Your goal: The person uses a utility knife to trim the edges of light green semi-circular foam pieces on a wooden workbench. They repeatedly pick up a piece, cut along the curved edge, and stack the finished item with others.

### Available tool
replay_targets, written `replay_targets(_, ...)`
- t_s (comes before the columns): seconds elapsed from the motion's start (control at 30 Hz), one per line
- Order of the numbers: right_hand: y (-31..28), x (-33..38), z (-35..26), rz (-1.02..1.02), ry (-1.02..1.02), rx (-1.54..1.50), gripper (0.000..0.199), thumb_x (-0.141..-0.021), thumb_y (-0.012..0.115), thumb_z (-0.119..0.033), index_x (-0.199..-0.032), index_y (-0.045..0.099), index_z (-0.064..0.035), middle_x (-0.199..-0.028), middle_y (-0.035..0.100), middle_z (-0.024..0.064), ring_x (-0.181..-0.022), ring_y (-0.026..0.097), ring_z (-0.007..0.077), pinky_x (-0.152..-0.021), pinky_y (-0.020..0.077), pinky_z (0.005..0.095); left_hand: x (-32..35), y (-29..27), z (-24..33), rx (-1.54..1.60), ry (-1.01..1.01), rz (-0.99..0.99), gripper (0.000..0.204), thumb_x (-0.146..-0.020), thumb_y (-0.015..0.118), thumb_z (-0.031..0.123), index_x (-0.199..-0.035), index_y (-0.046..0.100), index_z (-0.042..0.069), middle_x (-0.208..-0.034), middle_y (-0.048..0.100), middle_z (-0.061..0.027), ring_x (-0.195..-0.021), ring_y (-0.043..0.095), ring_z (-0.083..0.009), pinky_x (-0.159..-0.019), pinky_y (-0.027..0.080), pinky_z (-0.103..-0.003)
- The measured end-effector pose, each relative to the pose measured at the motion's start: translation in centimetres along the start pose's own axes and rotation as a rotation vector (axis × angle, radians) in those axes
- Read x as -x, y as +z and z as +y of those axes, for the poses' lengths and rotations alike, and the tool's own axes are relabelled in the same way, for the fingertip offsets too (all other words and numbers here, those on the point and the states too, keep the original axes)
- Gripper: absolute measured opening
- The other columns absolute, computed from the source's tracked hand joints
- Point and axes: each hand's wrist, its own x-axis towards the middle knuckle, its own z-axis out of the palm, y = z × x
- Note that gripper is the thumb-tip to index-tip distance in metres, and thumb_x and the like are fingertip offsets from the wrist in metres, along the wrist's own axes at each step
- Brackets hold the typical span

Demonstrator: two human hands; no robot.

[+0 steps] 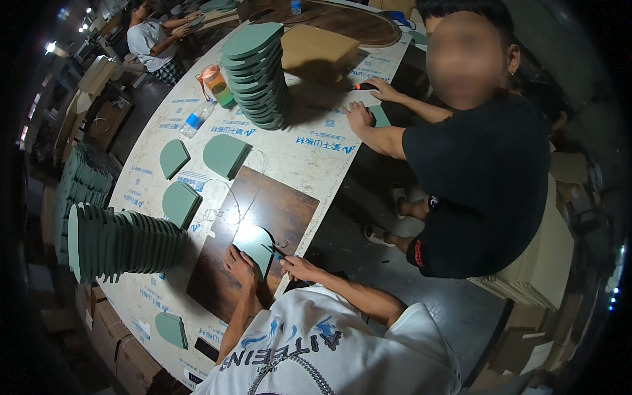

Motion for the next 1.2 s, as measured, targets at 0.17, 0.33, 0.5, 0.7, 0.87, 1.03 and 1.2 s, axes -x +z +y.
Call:
replay_targets(0.17, 0.7, 1.0, 3.4, 0.081, 0.048, -0.072, 0.042, -0.109, 0.042, -0.034, -0.1, 0.061, 0.0012, -0.086, 0.068, 0.0081, -0.062, 0.064, 0.0134, -0.052, 0.0533, 0.0289, -2.1, -1.2, 1.5, 0.033, 0.051, -0.108, 0.064, -0.091, 0.057, 0.018, -0.149, 0.037, -0.003, -0.15, 0.041, -0.0251, -0.139, 0.036, -0.0398, -0.115, 0.023, -0.056)
replay_targets(0.33, 1.9, 3.1, 2.7, 0.222, 0.071, -0.039, 0.037, -0.107, 0.046, -0.035, -0.106, 0.061, -0.0014, -0.093, 0.068, 0.0057, -0.07, 0.064, 0.0136, -0.06, 0.0548, 0.0305, -2.4, -0.1, 2.3, 0.115, 0.187, -0.158, 0.053, -0.097, 0.052, 0.021, -0.147, 0.045, 0.004, -0.155, 0.036, -0.0245, -0.141, 0.033, -0.0415, -0.114, 0.02, -0.063)
replay_targets(0.5, 2.7, 6.3, 0.4, 0.505, -0.12, 0.378, 0.054, -0.094, 0.064, -0.053, -0.105, 0.063, -0.0004, -0.097, 0.067, 0.0213, -0.091, 0.065, 0.0356, -0.08, 0.051, 0.045, -3.0, -0.4, 2.2, 0.058, 0.242, -0.101, 0.049, -0.098, 0.053, 0.021, -0.145, 0.049, 0.005, -0.154, 0.038, -0.023, -0.139, 0.036, -0.0416, -0.112, 0.023, -0.061)
replay_targets(0.7, 3.2, 11.2, 6.5, 0.568, 0.115, 0.495, 0.032, -0.088, 0.071, -0.025, -0.107, 0.059, -0.0012, -0.103, 0.066, 0.0263, -0.1, 0.061, 0.0488, -0.083, 0.0501, 0.0517, -2.8, -1.7, 2.4, 0.131, 0.274, -0.073, 0.046, -0.099, 0.051, 0.018, -0.143, 0.049, 0.002, -0.15, 0.041, -0.0263, -0.135, 0.039, -0.0435, -0.111, 0.026, -0.059)
replay_targets(0.87, 5.0, 13.9, 12.6, 0.623, 0.678, 0.424, 0.057, -0.077, 0.08, -0.046, -0.109, 0.07, -0.0004, -0.107, 0.07, 0.0262, -0.105, 0.067, 0.0391, -0.091, 0.0536, 0.0466, -3.0, -0.8, 1.5, 0.128, 0.285, -0.094, 0.045, -0.1, 0.05, 0.021, -0.14, 0.052, 0.001, -0.149, 0.043, -0.027, -0.136, 0.039, -0.0427, -0.111, 0.026, -0.058)
replay_targets(1.03, 5.3, 15.1, 15.3, 0.566, 0.608, 0.495, 0.047, -0.082, 0.076, -0.039, -0.103, 0.068, 0.0034, -0.096, 0.072, 0.0222, -0.092, 0.07, 0.0362, -0.081, 0.0543, 0.0444, -3.1, 1.1, 1.2, 0.157, 0.289, -0.093, 0.047, -0.1, 0.049, 0.024, -0.143, 0.05, 0.006, -0.151, 0.042, -0.0236, -0.137, 0.038, -0.0401, -0.112, 0.026, -0.056)
replay_targets(1.2, 7.7, 22.8, 6.2, 0.447, 0.579, 0.209, 0.054, -0.08, 0.076, -0.044, -0.101, 0.068, 0.0048, -0.093, 0.069, 0.0195, -0.087, 0.068, 0.0301, -0.075, 0.0514, 0.0411, -3.9, 1.0, 0.4, 0.078, 0.29, -0.146, 0.047, -0.099, 0.051, 0.026, -0.14, 0.052, 0.003, -0.143, 0.051, -0.0239, -0.122, 0.052, -0.0412, -0.103, 0.037, -0.054)
